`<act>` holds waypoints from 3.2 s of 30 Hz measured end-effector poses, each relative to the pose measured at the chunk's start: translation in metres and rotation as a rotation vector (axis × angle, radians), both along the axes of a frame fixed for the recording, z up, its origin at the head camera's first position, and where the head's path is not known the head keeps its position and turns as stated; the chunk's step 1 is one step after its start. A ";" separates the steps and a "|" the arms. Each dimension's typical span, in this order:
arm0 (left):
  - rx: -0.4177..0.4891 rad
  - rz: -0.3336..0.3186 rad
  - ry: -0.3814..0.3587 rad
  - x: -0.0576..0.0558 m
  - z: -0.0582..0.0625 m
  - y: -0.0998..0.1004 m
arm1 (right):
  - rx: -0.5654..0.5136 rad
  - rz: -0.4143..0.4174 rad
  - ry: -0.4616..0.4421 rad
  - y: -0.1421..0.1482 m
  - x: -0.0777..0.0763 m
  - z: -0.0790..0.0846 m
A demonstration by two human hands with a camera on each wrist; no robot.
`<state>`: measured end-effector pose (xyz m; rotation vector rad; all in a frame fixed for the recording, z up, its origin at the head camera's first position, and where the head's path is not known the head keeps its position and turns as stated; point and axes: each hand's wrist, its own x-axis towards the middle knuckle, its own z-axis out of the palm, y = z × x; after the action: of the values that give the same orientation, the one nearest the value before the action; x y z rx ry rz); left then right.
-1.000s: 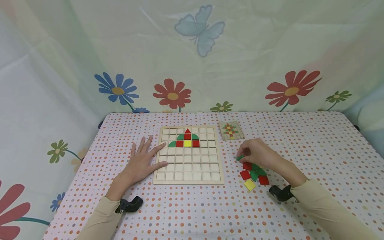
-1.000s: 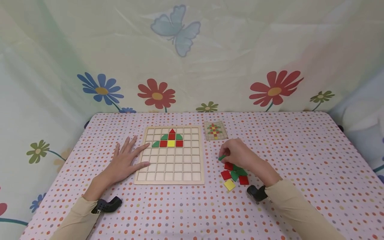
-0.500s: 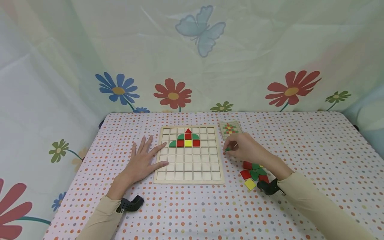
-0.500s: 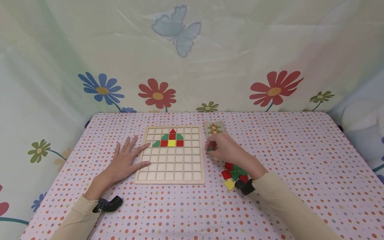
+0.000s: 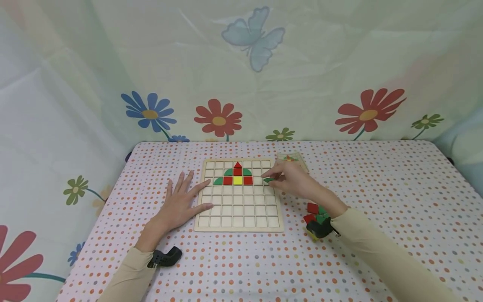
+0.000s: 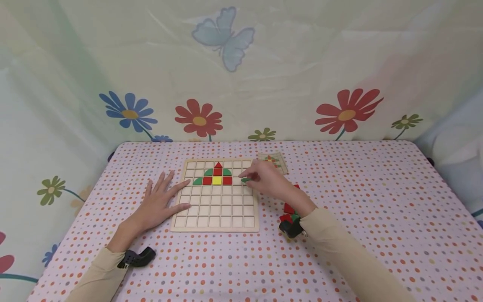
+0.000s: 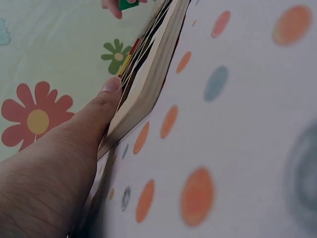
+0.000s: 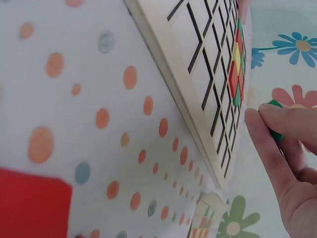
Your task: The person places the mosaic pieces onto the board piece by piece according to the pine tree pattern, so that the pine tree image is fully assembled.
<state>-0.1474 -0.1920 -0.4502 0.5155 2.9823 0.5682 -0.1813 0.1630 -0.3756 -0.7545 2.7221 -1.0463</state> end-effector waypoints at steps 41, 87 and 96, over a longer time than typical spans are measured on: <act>-0.001 -0.001 0.024 0.000 -0.002 0.000 | 0.011 -0.060 0.019 -0.031 -0.020 -0.019; -0.008 0.008 0.015 0.002 0.000 -0.002 | 0.126 -0.008 -0.045 0.039 0.051 0.021; -0.014 0.005 0.006 0.001 -0.002 -0.001 | 0.226 -0.102 -0.003 0.094 0.073 -0.004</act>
<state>-0.1467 -0.1928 -0.4522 0.5099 2.9922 0.5474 -0.1081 0.2573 -0.3795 -0.5826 2.8375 -0.7375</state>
